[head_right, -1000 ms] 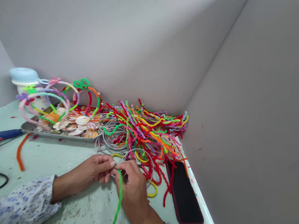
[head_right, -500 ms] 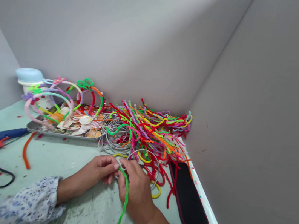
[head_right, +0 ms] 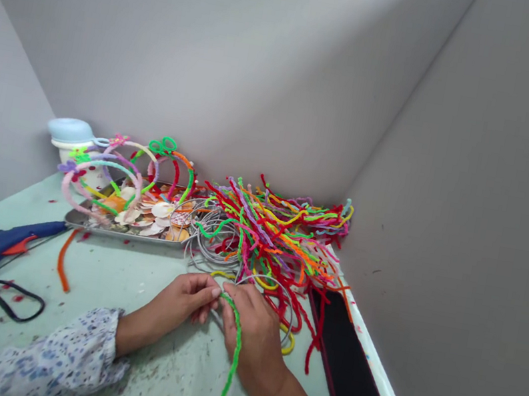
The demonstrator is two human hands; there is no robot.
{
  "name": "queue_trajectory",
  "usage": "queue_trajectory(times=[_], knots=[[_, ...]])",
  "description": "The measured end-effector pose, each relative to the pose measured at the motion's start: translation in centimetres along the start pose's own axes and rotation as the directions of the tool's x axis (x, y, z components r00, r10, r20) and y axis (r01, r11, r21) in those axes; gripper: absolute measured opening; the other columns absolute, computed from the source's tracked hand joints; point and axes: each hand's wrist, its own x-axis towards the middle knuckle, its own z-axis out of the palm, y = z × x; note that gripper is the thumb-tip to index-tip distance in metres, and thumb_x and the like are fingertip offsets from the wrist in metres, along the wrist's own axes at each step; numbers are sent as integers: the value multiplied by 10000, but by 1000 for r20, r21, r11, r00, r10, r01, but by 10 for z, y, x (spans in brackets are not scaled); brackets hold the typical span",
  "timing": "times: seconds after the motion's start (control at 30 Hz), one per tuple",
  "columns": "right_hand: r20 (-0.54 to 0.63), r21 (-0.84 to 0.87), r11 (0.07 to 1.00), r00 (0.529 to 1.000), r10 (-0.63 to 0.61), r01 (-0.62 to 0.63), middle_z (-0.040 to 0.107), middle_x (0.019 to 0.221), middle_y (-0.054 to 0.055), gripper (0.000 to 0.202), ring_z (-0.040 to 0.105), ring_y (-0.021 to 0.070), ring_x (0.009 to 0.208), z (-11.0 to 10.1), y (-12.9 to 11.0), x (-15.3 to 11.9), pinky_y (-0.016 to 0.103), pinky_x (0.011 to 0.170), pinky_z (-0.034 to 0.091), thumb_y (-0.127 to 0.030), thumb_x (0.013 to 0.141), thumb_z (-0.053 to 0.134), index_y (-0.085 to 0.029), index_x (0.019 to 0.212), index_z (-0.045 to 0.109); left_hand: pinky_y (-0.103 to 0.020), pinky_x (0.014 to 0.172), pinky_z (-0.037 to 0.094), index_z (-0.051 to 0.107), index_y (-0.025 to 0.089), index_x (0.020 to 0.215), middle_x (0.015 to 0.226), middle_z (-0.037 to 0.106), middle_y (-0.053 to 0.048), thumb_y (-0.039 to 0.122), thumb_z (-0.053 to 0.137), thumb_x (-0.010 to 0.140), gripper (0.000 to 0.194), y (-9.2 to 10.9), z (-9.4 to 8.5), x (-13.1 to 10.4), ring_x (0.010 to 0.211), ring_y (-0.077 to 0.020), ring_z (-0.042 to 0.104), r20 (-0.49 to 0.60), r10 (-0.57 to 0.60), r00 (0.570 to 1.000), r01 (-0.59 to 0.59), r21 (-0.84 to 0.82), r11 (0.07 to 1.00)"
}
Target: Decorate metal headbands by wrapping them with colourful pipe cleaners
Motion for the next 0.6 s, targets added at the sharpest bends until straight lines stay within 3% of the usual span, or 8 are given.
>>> queue_trajectory(times=[0.37, 0.6], knots=[[-74, 49, 998, 996, -46, 50, 644, 910, 67, 220, 606, 168, 825, -3, 1, 1, 293, 731, 516, -157, 875, 515, -181, 1064, 625, -200, 446, 273, 580, 127, 692, 523, 520, 23, 396, 539, 805, 295, 6, -2, -2, 418, -68, 401, 50, -12, 999, 14, -51, 999], [-53, 68, 998, 999, -1, 4, 652, 909, 67, 208, 612, 177, 830, -2, -1, 1, 314, 730, 530, -189, 886, 504, -200, 1051, 631, -201, 433, 265, 578, 133, 701, 459, 488, 43, 409, 527, 803, 298, 7, 2, -3, 398, -77, 384, 4, -14, 1000, 14, 11, 1000]])
